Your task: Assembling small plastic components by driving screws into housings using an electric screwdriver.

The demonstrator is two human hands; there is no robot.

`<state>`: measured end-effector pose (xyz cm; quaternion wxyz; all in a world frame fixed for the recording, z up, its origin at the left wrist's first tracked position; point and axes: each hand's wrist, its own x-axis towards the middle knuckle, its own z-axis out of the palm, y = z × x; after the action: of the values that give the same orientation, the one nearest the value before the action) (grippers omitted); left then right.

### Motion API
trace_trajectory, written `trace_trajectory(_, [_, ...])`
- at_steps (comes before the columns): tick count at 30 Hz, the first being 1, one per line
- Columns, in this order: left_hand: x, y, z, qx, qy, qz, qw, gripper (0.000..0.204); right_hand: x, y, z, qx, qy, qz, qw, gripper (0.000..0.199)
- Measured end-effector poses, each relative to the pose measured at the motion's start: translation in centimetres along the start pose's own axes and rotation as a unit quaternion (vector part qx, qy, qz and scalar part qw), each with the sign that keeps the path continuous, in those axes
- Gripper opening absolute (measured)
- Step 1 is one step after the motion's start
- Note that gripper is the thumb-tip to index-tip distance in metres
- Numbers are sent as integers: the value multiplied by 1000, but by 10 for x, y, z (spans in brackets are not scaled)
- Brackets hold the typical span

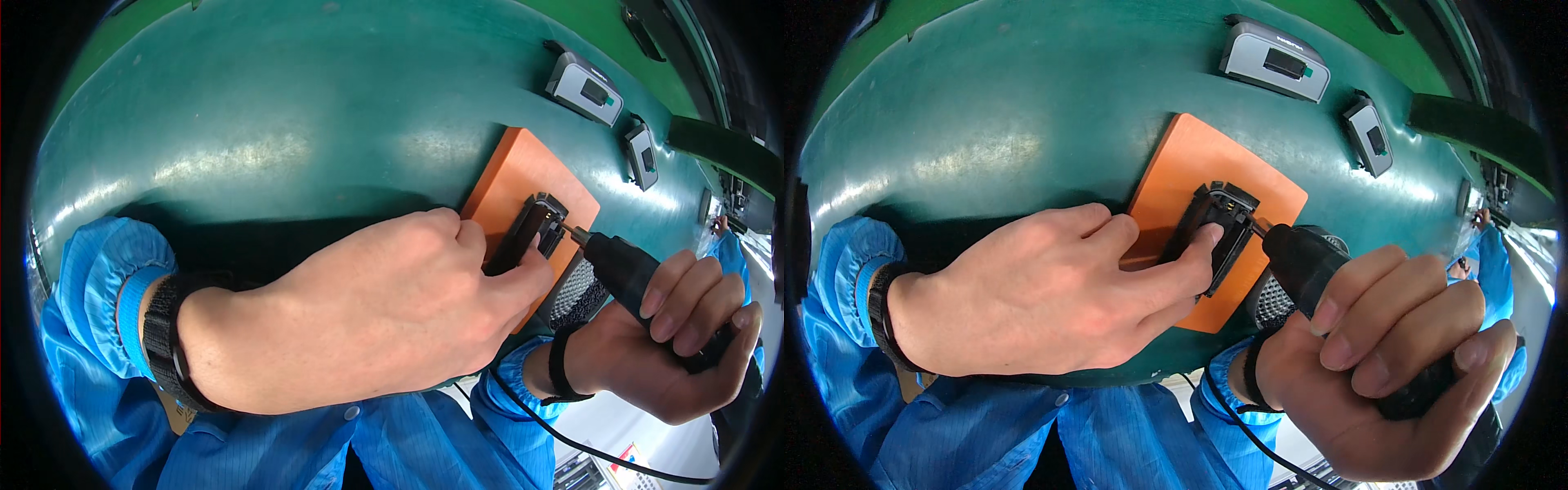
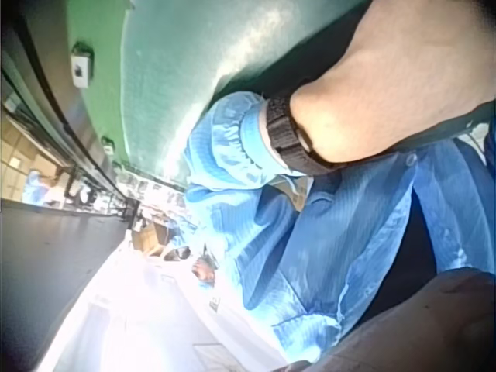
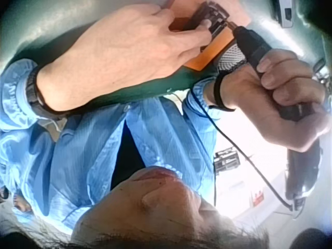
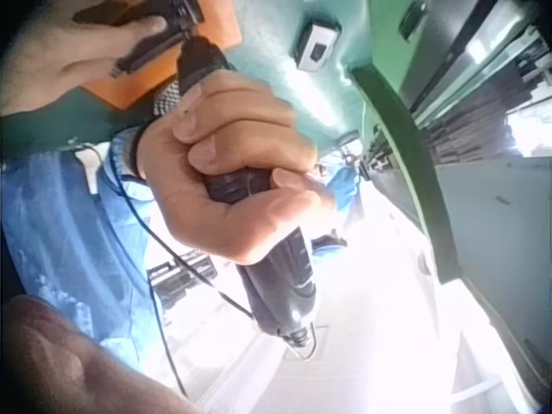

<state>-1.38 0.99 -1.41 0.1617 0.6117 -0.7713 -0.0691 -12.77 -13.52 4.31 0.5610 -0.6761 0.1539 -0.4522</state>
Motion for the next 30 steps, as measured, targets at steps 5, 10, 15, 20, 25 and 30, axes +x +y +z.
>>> trace_trajectory(5, [-2, -1, 0, 0, 4, 2, 1000, 20, 0, 4, 3, -13, 7, -16, 1000, 25])
trace_trajectory(10, [-3, -3, -5, -3, -32, 6, 999, 22, 4, 3, 8, -9, -18, 12, 1000, 26])
trace_trajectory(15, [-1, -2, -8, 3, -41, 3, 999, 21, 5, 3, 2, 13, -35, 42, 998, 27])
trace_trajectory(20, [6, 2, -1, 21, 5, 15, 1000, 21, 7, -8, -29, -28, -20, 32, 999, 23])
trace_trajectory(25, [9, 1, -13, -4, -40, -40, 998, 36, 0, -28, -87, 15, 58, -55, 997, 18])
trace_trajectory(30, [8, 1, -22, 0, -59, 15, 998, 52, -2, -15, -91, -35, 103, -28, 994, 20])
